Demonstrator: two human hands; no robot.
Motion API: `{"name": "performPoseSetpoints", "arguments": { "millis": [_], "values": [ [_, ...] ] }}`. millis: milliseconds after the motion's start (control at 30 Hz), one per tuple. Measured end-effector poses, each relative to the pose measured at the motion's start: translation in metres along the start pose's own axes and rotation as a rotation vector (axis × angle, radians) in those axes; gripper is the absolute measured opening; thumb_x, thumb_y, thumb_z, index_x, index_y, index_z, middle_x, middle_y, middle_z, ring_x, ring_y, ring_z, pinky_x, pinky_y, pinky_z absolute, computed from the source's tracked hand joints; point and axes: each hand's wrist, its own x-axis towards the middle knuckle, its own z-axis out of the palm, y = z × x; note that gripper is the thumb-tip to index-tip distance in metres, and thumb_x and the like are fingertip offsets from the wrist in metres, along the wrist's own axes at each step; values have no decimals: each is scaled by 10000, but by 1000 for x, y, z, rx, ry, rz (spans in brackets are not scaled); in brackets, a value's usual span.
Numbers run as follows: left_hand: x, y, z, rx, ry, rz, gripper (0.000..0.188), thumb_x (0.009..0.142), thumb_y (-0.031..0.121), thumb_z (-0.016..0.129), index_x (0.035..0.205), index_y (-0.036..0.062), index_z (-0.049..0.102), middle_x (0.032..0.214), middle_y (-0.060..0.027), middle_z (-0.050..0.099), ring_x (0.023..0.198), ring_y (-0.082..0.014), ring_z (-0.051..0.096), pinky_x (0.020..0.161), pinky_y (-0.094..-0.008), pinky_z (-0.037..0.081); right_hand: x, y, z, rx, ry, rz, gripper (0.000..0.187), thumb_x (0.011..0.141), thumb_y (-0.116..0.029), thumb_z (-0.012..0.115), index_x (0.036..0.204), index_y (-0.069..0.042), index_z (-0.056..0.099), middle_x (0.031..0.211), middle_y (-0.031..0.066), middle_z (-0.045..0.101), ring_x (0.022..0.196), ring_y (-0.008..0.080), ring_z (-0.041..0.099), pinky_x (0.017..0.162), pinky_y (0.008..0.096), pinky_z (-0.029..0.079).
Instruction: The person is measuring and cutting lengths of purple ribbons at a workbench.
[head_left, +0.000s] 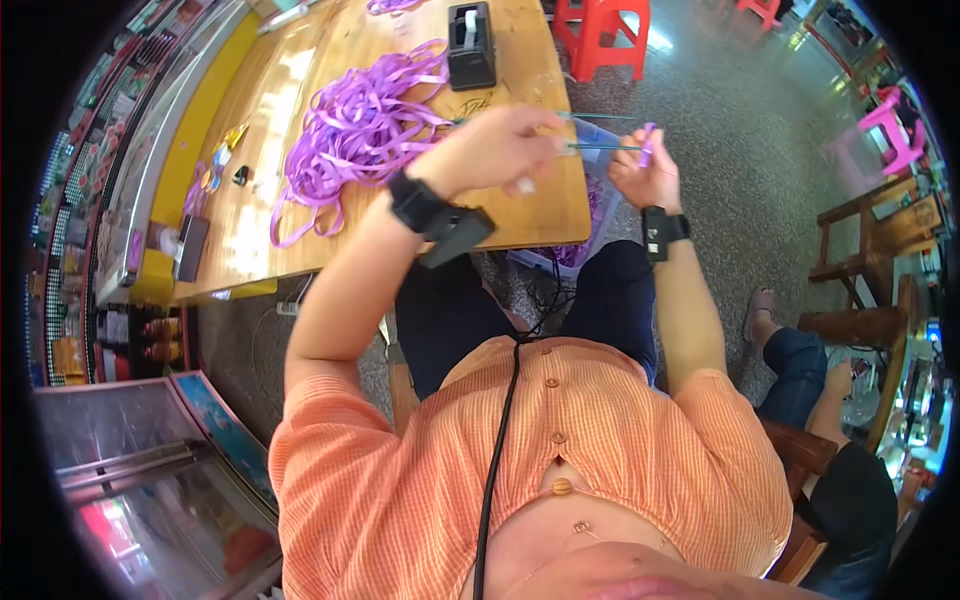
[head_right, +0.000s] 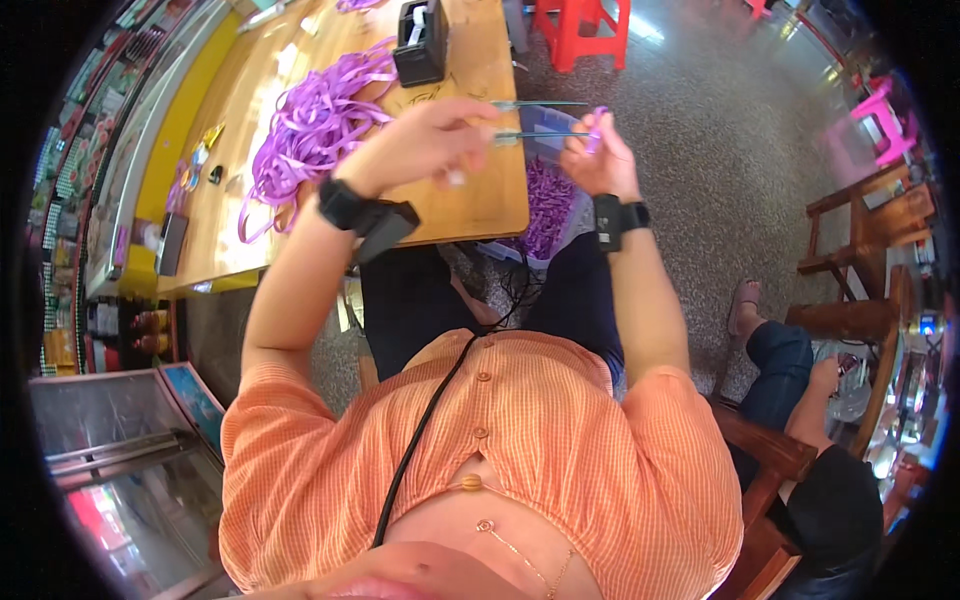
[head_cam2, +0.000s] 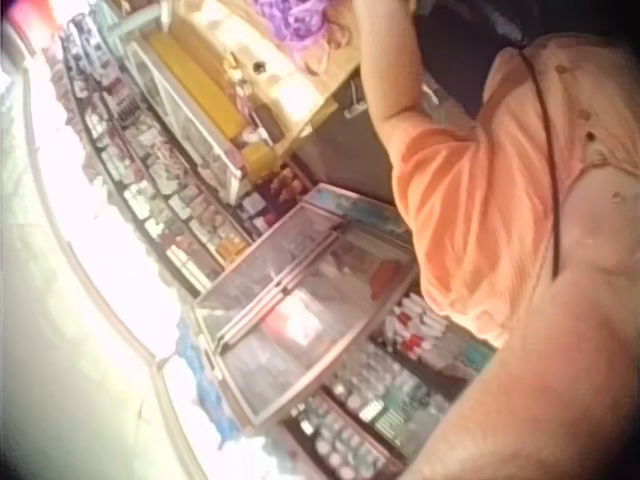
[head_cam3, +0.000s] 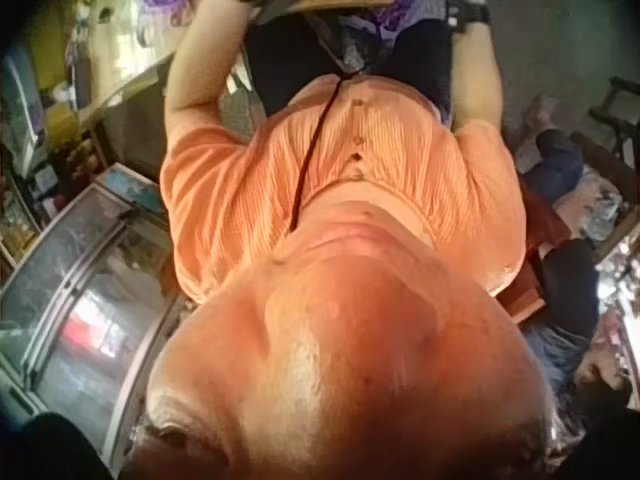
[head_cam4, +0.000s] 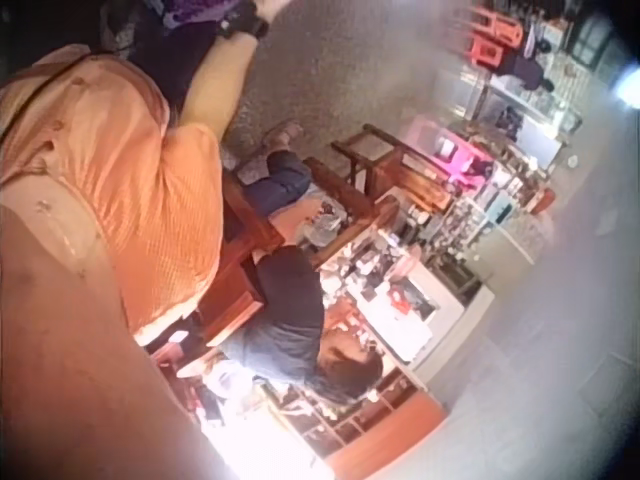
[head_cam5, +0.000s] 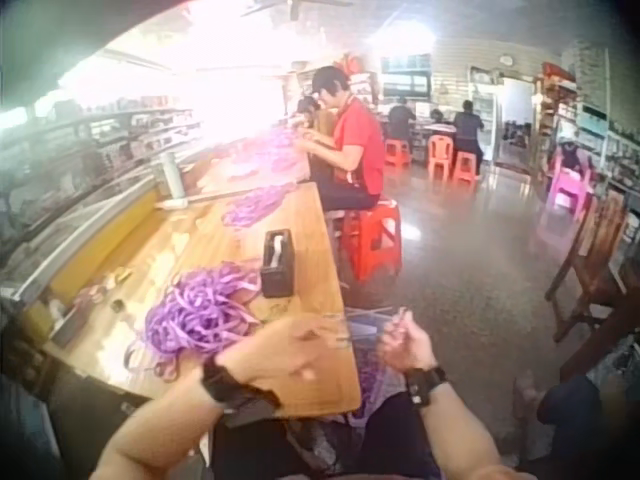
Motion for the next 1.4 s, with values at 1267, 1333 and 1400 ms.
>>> {"name": "performPoseSetpoints", "arguments": {
  "millis": [1267,1333,1400],
  "values": [
    [-20,-1,-33,115,172,238,244,941,234,656,1022,11,712,683,-9,597,633,-63,550,579,-241,454,-84,-55,123,-1159,520,-502,259,989,-132,559,1198,-15,656,862,41,717,573,31,505,492,179,388],
    [-13,0,-27,-72,121,371,256,970,239,619,1028,7,710,684,16,590,633,-61,534,589,-228,445,-87,-59,118,-1163,530,-491,302,974,-129,579,1256,-35,630,890,43,717,592,32,515,505,181,399],
    [-4,7,-20,-81,66,386,253,974,234,608,1034,11,711,688,10,593,642,-63,540,596,-227,446,-91,-63,116,-1539,614,-366,482,919,-119,646,1387,-101,534,946,40,710,654,24,527,540,183,412]
  ]
}}
